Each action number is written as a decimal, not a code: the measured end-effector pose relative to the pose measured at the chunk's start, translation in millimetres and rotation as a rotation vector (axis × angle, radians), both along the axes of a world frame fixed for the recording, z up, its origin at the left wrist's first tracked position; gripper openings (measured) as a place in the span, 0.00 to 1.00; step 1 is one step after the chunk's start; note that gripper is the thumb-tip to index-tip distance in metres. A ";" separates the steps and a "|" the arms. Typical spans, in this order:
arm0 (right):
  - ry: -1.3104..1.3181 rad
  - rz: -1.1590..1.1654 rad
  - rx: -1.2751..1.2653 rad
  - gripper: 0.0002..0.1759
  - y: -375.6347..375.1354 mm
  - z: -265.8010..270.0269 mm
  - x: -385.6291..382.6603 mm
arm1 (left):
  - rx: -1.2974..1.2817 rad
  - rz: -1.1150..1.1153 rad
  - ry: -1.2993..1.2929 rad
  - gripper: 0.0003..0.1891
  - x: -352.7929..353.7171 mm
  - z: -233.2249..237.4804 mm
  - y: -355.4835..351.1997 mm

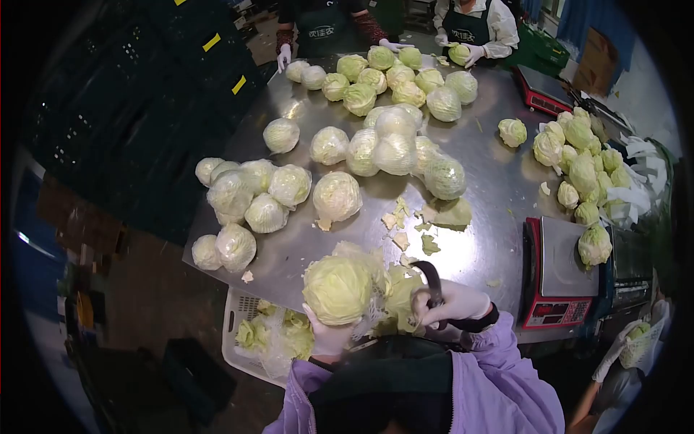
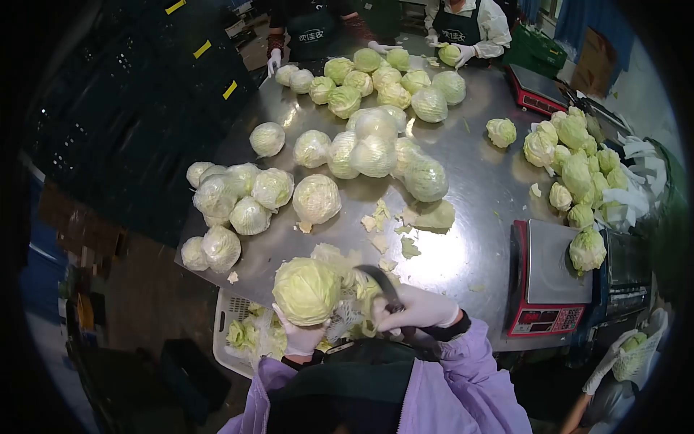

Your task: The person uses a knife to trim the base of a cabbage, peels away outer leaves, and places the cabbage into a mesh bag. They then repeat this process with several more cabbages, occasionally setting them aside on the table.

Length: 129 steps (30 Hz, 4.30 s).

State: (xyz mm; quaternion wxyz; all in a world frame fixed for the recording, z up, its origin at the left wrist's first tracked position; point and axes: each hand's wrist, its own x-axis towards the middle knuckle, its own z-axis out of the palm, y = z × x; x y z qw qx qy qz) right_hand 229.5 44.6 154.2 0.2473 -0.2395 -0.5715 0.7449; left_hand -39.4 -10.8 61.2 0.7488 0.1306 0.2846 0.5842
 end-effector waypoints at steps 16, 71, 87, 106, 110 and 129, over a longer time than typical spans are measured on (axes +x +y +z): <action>-0.197 -0.045 -0.108 0.13 7.4 13.3 -49.8 | 0.213 0.014 0.017 0.48 3.7 -0.4 0.8; -0.087 -0.459 0.496 0.12 -2.6 -0.2 -51.1 | 0.138 -0.077 0.133 0.47 14.6 22.3 10.4; 1.500 0.191 -0.537 0.40 5.1 -171.8 -27.7 | 0.352 -0.254 0.591 0.42 16.5 70.1 35.3; 0.373 -1.318 -0.443 0.34 33.8 -182.9 124.4 | 1.321 -0.832 2.034 0.37 146.9 -68.8 68.6; -0.563 -1.035 -0.003 0.34 11.8 -166.6 110.3 | 1.008 -0.885 2.031 0.36 96.1 -68.3 75.9; -1.327 -0.554 0.453 0.24 101.0 -167.6 44.7 | -0.044 0.186 1.867 0.37 -249.1 -12.6 -15.3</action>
